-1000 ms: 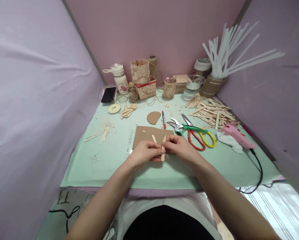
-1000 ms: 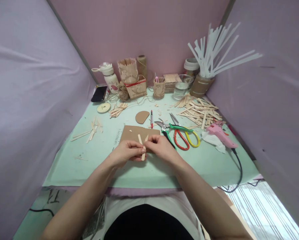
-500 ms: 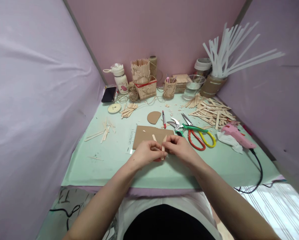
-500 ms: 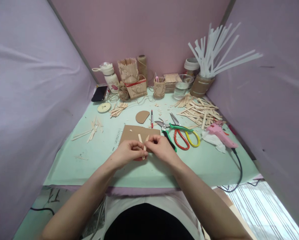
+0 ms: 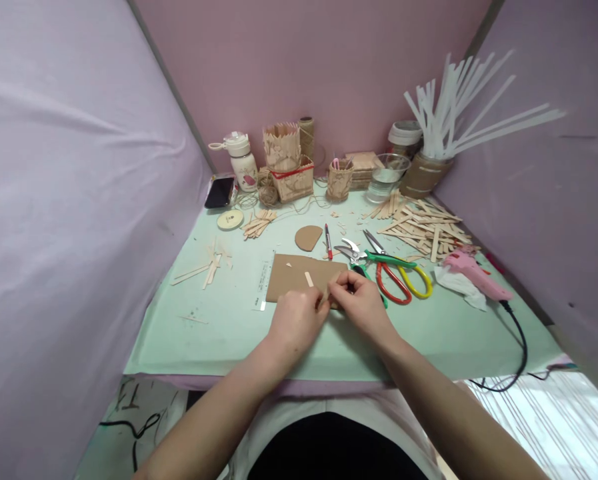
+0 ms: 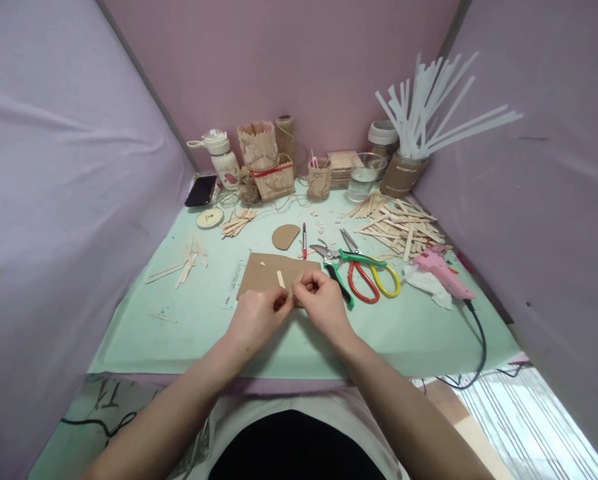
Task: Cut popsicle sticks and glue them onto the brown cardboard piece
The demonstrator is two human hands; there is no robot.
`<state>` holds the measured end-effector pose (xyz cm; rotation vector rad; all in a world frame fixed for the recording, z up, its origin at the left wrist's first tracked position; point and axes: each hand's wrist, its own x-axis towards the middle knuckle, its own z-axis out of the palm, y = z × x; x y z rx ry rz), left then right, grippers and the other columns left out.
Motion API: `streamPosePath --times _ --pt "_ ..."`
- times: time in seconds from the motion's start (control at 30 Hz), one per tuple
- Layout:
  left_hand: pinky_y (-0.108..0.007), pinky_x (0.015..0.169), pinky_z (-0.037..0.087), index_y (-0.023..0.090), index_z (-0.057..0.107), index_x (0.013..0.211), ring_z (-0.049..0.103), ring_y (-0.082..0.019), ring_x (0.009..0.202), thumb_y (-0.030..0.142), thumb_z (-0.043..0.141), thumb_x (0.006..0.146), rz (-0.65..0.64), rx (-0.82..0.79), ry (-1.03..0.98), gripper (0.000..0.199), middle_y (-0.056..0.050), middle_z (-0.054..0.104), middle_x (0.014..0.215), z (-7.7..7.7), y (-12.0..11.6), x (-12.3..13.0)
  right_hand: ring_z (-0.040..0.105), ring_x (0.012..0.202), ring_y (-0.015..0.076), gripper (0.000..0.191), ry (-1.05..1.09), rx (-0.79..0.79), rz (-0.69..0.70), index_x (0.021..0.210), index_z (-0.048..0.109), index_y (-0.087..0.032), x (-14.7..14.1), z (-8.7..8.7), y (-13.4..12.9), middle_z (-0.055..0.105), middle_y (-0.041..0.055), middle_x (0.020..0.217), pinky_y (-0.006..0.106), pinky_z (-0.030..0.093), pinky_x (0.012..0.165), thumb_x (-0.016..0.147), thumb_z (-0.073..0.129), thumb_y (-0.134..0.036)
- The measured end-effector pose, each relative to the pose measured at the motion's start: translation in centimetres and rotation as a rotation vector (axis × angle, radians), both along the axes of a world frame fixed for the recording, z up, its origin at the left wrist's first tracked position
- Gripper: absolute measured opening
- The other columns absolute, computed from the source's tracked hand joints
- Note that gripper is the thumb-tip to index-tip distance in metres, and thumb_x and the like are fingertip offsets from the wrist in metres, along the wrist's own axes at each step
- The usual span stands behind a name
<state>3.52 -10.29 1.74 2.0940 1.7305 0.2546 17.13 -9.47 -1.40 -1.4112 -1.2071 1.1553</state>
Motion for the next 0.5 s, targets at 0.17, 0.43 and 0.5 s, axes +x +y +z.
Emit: streamPosePath --times 0.17,0.43,0.5 --pt "-0.029 0.058 0.033 0.017 0.07 0.079 0.068 -0.024 0.07 0.031 0.045 0.096 -0.048 0.014 0.097 0.033 -0.011 0.074 0.077 -0.2 -0.3 0.0 0.044 0.057 0.0135 0.021 -0.028 0.044 -0.002 0.063 0.05 -0.021 0.0 -0.3 -0.4 0.05 -0.0025 0.06 0.027 0.036 0.054 0.073 0.064 -0.035" --pt "-0.027 0.06 0.037 0.016 0.069 0.085 0.069 -0.022 0.074 0.027 0.043 0.098 -0.046 0.06 0.102 0.031 -0.011 0.075 0.082 -0.8 -0.9 -0.2 0.044 0.06 0.0145 0.02 -0.06 0.12 0.018 0.069 0.054 -0.022 -0.1 -0.3 -1.1 0.05 -0.0005 0.067 0.028 0.038 0.056 0.075 0.065 -0.038" --pt "-0.026 0.06 0.037 0.017 0.069 0.084 0.068 -0.021 0.074 0.026 0.043 0.098 -0.055 0.089 0.096 0.03 -0.01 0.074 0.08 -0.9 -1.0 -0.2 0.044 0.06 0.0144 0.019 -0.063 0.13 0.011 0.068 0.054 -0.022 -0.1 -0.2 -1.2 0.052 0.0 0.069 0.028 0.039 0.056 0.075 0.064 -0.037"
